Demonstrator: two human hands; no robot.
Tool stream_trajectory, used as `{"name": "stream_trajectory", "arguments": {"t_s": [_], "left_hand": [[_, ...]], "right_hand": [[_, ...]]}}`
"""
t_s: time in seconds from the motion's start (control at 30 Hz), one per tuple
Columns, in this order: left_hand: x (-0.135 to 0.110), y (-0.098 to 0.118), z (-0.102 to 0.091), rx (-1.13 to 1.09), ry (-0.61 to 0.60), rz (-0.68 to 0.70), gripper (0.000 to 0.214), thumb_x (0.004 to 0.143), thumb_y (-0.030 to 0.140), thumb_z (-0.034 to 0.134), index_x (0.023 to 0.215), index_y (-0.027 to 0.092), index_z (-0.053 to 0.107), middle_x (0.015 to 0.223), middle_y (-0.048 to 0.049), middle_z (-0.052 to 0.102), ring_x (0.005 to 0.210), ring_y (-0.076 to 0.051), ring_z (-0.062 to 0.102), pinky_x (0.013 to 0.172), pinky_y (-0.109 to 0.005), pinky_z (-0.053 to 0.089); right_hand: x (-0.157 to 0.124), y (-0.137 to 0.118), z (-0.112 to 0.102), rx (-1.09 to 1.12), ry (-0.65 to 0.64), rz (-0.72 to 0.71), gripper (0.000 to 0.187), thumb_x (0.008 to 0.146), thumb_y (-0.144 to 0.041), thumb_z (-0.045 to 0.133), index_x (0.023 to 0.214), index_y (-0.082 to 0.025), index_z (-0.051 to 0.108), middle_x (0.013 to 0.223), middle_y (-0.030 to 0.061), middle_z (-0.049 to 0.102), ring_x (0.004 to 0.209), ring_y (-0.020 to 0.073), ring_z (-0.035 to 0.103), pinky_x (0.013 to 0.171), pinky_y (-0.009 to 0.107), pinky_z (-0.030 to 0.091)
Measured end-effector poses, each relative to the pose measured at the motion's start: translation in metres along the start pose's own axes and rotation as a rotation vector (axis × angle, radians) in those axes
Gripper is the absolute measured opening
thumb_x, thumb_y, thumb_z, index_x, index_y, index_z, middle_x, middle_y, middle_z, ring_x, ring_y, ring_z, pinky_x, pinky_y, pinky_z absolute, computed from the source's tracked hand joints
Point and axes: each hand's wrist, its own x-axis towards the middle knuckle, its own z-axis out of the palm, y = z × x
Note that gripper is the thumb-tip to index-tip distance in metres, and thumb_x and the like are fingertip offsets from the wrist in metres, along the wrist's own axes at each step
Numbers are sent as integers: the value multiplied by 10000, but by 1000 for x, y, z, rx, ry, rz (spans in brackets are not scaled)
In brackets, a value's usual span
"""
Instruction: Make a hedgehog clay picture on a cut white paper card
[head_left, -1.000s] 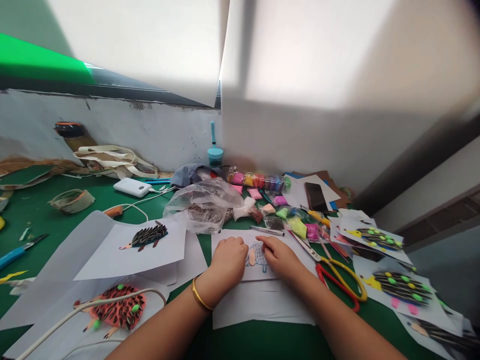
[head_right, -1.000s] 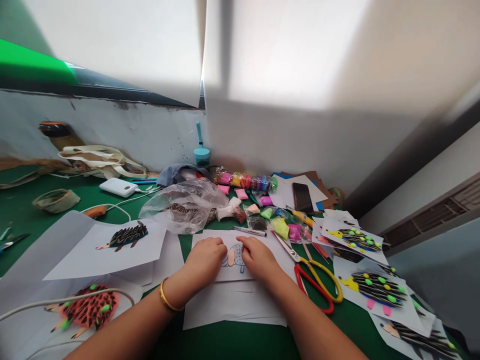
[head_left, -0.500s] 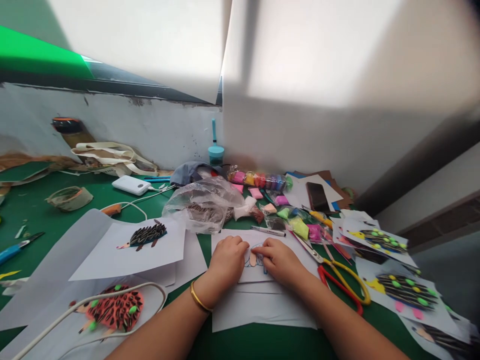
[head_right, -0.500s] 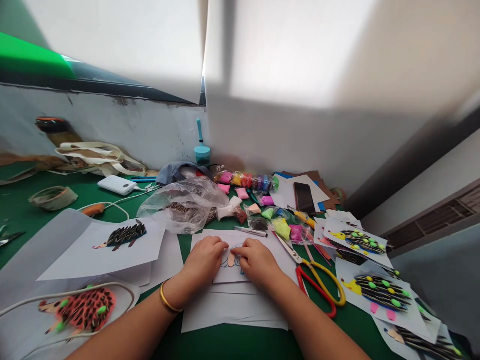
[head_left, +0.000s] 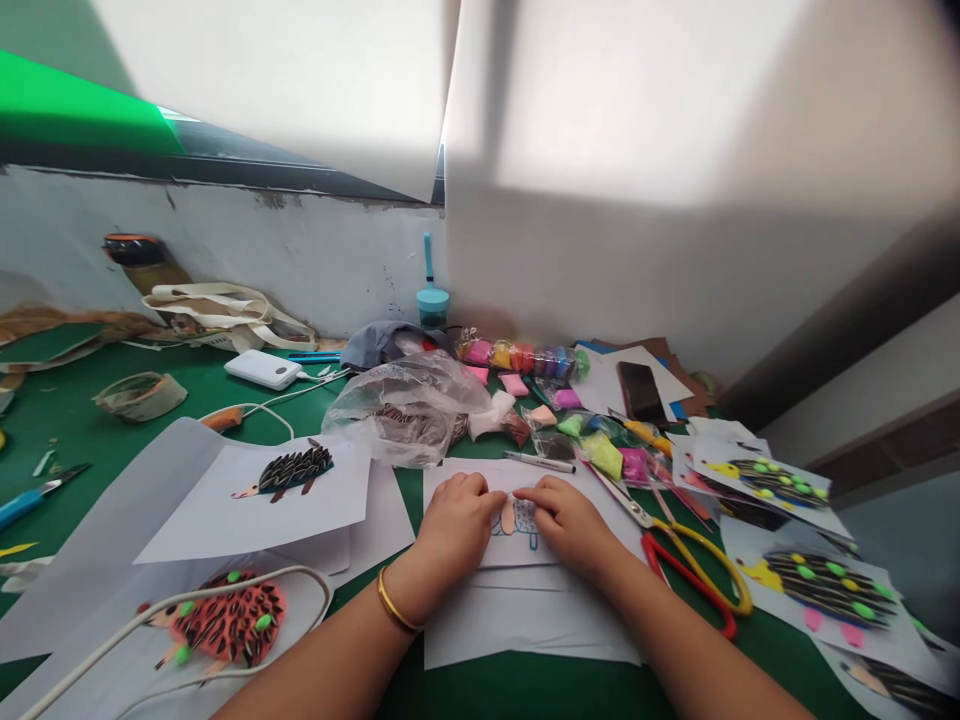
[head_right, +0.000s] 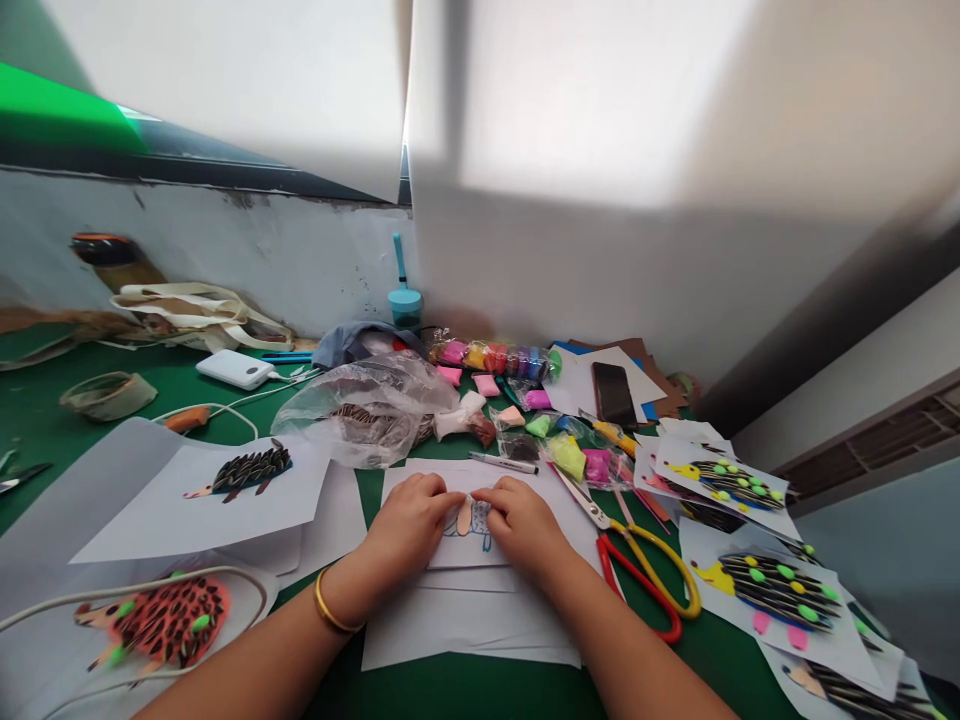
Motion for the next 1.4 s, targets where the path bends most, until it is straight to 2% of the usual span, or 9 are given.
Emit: {"name": "stream_trajectory", "arguments": {"t_s": [0.2,0.43,0.57,0.8,1.0,1.23,1.4], "left_hand": [[0,0,-1,-15,0,21,288,915,213,531,1058,381,717,953,-37,581,903,-221,506,817,-362,401],[1,0,2,6,-2,12,252,921,219,531,1022,352,719,970,-35,587,917,-219,512,823,-368,407],[1,0,2,10,-12,-14,295,909,174,519,1094,327,690,995,-40,602,939,-221,521,838,-368,415],[2,1,1,10,-26,-31,279,895,157,519,1073,299,682,1006,-44,606,959,-225,528,850,-371,425],[2,0,4,27,-5,-35,273,890,139,509,1079,265,661,1011,-46,609,966,-228,529,861,-374,430],[3,0,5,35,-3,-44,269,891,141,507,1093,248,648,1018,-52,610,981,-232,534,876,-383,435],[3,0,6,35,2,-44,270,887,136,507,1085,250,652,1009,-48,612,968,-232,537,866,-381,439]], "right_hand": [[-3,0,-1,-53,-16,-76,438,797,-43,508,1093,-251,754,896,49,634,877,188,598,816,311,480],[-5,-2,-1,-161,-17,-168,449,795,-52,528,1132,-258,741,872,55,609,840,198,561,767,323,458],[-5,0,1,-182,-22,-197,441,794,-55,533,1134,-244,740,861,59,609,826,200,554,757,326,454],[-4,1,2,-165,-28,-161,422,799,-44,524,1091,-236,760,857,58,614,831,198,567,767,329,463],[-4,3,0,-36,-4,-124,452,800,-27,510,1129,-234,740,908,51,630,875,183,592,822,313,484],[-3,1,2,-151,-34,-140,435,794,-40,540,1106,-252,756,872,52,617,835,190,574,773,321,470],[-4,3,1,-104,-40,-137,449,792,-26,524,1110,-248,751,880,47,616,851,184,579,794,315,471]]}}
